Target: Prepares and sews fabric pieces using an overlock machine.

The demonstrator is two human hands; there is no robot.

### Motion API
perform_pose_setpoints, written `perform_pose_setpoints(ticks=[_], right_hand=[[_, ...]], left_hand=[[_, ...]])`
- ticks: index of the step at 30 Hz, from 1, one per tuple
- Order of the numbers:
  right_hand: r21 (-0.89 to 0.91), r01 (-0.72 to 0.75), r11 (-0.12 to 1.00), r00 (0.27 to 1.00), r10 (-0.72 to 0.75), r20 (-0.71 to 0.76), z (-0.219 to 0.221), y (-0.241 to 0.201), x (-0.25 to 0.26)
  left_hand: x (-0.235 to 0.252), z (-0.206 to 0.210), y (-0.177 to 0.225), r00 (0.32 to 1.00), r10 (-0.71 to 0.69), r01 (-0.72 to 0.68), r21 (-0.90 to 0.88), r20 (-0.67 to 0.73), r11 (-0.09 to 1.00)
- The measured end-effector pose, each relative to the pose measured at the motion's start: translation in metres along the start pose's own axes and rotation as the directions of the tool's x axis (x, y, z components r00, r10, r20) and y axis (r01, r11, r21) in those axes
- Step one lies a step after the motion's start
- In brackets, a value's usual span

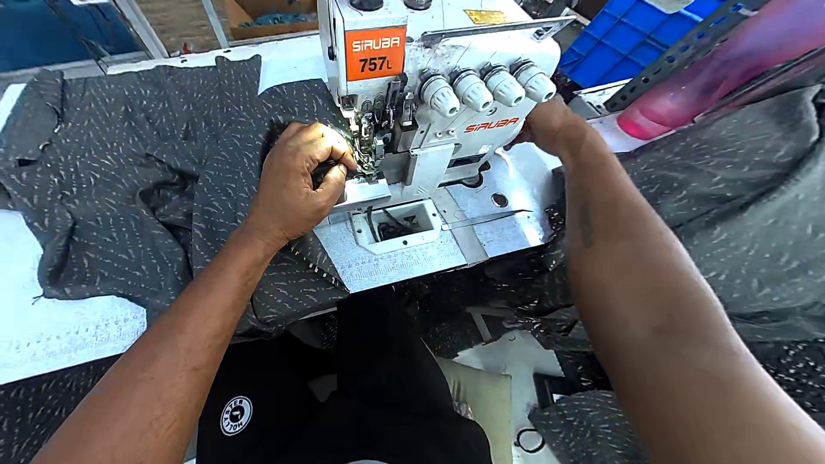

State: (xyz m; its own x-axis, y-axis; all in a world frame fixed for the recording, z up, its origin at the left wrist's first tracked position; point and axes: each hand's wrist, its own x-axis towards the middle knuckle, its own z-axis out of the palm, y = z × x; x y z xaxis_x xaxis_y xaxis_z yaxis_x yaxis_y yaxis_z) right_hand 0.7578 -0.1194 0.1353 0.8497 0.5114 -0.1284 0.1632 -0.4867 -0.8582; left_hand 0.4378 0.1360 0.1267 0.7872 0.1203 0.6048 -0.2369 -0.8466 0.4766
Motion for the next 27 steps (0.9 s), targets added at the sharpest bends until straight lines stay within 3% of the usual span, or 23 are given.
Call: perform_pose_setpoints(ticks=[3,10,11,13,15,17,19,22,24,25,27], right_hand=[[-0.060,-0.188,0.980,0.981,0.191,0.046,-0.004,-0.024,-0.001],[-0.198,-0.316,0.928,0.933,0.342,0.111,-0.008,-0.046,0.001],[-0.209,-0.267,0.941,0.955,0.288,0.075,-0.007,-0.044,-0.001],[-0.162,0.008,0.987,0.999,-0.015,-0.042,-0.001,-0.025,-0.006],[-0.050,0.337,0.940,0.910,-0.339,-0.238,0.007,0.010,0.009],[0.070,0.496,0.865,0.839,-0.457,-0.297,0.014,0.028,0.016],[0.091,0.450,0.888,0.871,-0.414,-0.264,0.013,0.031,0.014],[-0.056,0.079,0.995,0.992,-0.084,-0.096,0.002,-0.011,-0.005],[-0.181,-0.144,0.973,0.989,0.145,-0.007,0.002,-0.051,-0.020],[-0.234,-0.149,0.961,0.988,0.154,0.002,0.003,-0.060,-0.025],[-0.211,0.113,0.971,0.990,-0.129,-0.064,0.003,-0.042,-0.022]], left_hand=[[0.000,0.000,0.001,1.000,-0.001,0.001,0.005,0.001,1.000],[-0.001,0.000,0.002,1.000,-0.008,0.008,0.012,-0.002,1.000],[-0.001,0.000,0.002,1.000,-0.009,0.009,0.012,0.000,1.000],[-0.001,0.000,0.002,1.000,-0.015,0.015,0.010,0.003,1.000],[-0.001,0.000,0.001,1.000,-0.012,0.012,0.010,0.003,1.000],[-0.001,-0.001,0.000,1.000,-0.012,0.012,0.008,0.003,1.000],[-0.002,0.000,0.001,1.000,-0.015,0.015,0.008,0.007,1.000],[-0.001,0.000,0.002,1.000,-0.017,0.017,0.015,0.004,1.000],[0.000,0.000,0.002,1.000,-0.024,0.024,0.018,0.001,1.000],[0.000,0.000,0.002,1.000,-0.028,0.028,0.017,0.005,0.999],[0.000,0.000,0.002,1.000,-0.029,0.029,0.013,0.009,0.999]])
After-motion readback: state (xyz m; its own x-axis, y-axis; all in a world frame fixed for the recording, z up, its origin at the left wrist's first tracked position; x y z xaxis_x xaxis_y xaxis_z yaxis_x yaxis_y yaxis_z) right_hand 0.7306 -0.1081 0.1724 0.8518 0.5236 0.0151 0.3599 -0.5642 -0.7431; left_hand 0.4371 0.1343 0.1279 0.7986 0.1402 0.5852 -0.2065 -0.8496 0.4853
